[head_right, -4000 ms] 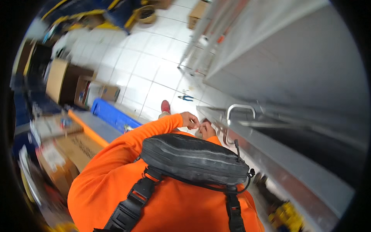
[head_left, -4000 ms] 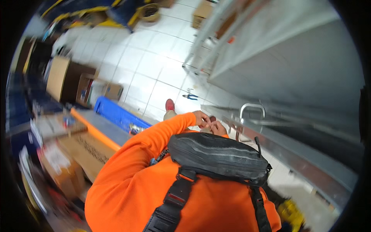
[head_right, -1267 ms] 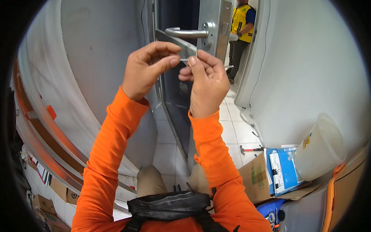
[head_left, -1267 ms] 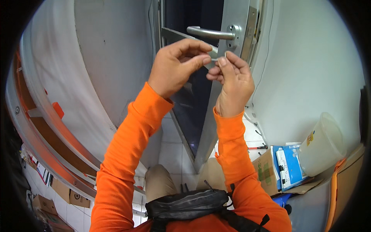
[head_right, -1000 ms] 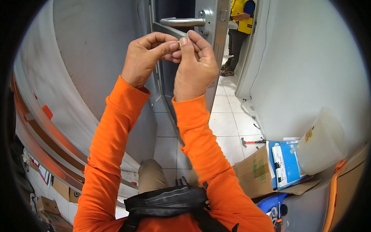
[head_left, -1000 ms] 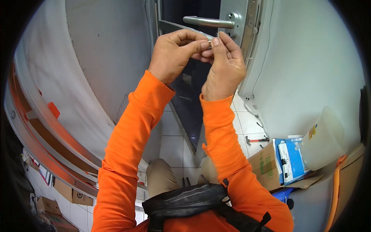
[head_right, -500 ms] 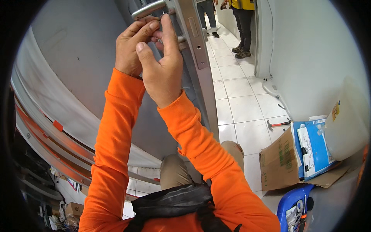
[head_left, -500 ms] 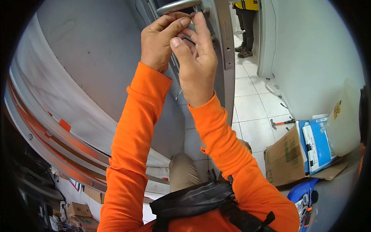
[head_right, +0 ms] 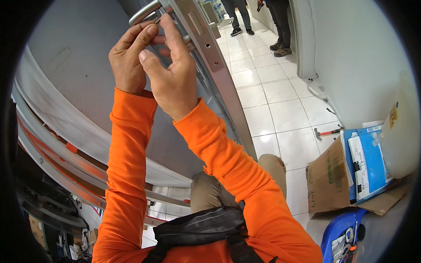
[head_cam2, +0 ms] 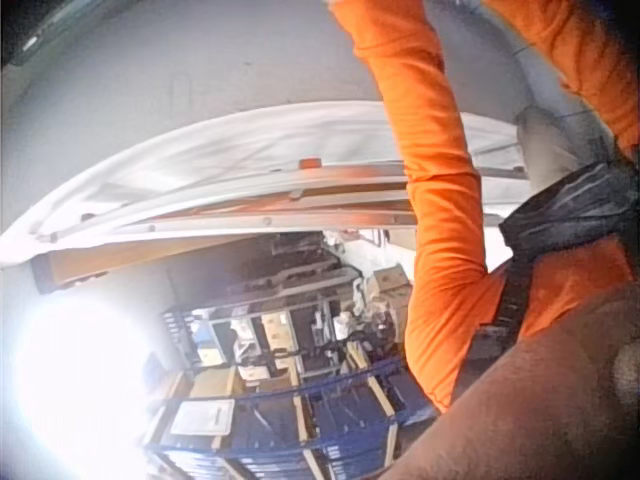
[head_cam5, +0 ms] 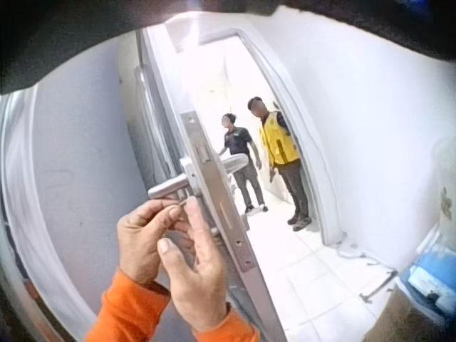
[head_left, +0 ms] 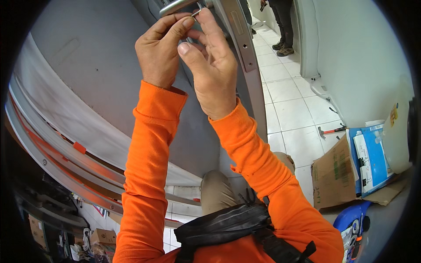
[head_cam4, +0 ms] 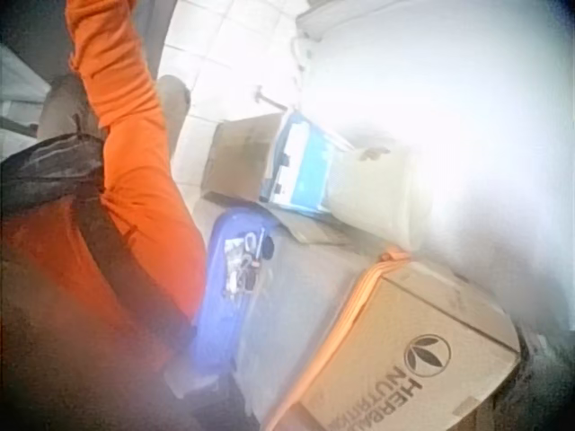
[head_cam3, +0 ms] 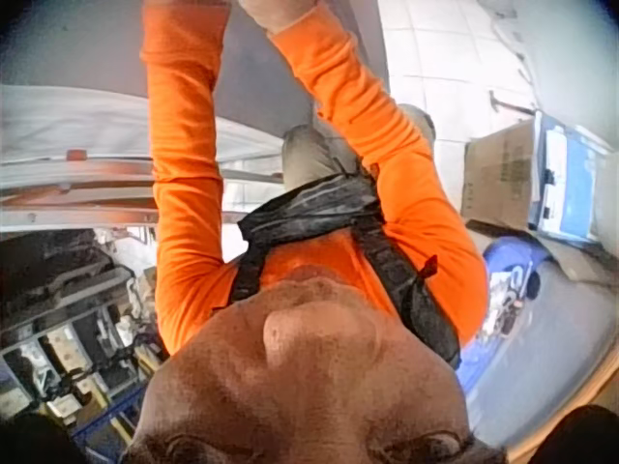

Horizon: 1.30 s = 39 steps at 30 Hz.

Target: The person removes a metal door handle, uses pliers and a screwdriver to adjust the internal lock mechanism, applies a liquid from a small clear bottle to the components, and then reassembles the cylinder and handle onto the door frame.

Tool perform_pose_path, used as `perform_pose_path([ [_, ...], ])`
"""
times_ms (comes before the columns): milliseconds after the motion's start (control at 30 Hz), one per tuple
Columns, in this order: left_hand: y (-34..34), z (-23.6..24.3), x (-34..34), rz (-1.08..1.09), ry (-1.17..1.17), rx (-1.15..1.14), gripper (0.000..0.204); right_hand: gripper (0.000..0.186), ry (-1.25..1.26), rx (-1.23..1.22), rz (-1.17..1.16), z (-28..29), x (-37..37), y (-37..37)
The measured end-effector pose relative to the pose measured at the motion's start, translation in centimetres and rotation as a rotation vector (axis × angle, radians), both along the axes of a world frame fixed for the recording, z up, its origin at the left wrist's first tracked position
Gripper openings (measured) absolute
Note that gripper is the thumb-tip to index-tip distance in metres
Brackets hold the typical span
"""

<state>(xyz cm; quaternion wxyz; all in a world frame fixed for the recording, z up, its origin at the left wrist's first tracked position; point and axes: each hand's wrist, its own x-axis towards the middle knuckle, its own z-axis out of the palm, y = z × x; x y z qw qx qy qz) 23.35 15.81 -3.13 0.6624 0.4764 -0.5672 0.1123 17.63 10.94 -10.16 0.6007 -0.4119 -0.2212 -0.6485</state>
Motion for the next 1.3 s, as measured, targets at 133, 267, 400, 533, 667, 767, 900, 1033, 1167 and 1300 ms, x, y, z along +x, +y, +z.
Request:
perform_pose_path([
  [133,0.1,-0.2,-0.3,0.111,-0.057,-0.065,0.014,0.074,0.016,0.008,0.049,-0.1,0.1,0.3],
  [267,0.3,-0.3,0.1,0.156,-0.132,-0.103,0.013,0.073,-0.008,0.004,0.035,-0.1,0.2,0.4],
  [400,0.2,-0.2,-0.4,0.21,-0.166,-0.127,0.012,0.072,0.058,-0.09,0.037,-0.1,-0.5,-0.1],
  [533,-0.3,-0.2,-1.1,0.234,-0.058,-0.127,0.012,0.071,0.0,-0.022,0.094,0.4,-0.6,-0.6],
  [667,-1.3,-0.6,-1.2,0.363,-0.14,-0.197,0.012,0.069,0.035,-0.088,0.107,0.2,-1.5,-1.4],
  [767,-1.7,-0.9,-0.9,0.496,-0.314,-0.278,0.011,0.067,-0.007,-0.048,0.171,0.3,-2.1,-1.0],
  [900,-0.9,-0.4,-2.3,0.598,-0.326,-0.207,0.012,0.062,0.044,-0.079,0.191,0.4,-3.0,-1.3],
  [1033,-0.1,0.5,-2.9,0.528,-0.246,-0.094,0.013,0.053,0.082,-0.133,0.086,0.4,-3.0,-2.8],
  [1167,1.2,1.4,-3.6,0.612,-0.343,0.055,0.013,0.052,0.161,-0.105,0.175,0.8,-3.8,-2.4],
  [1300,1.1,1.5,-4.1,0.723,-0.442,0.034,0.012,0.047,0.109,0.056,0.614,2.3,-2.2,-1.9],
])
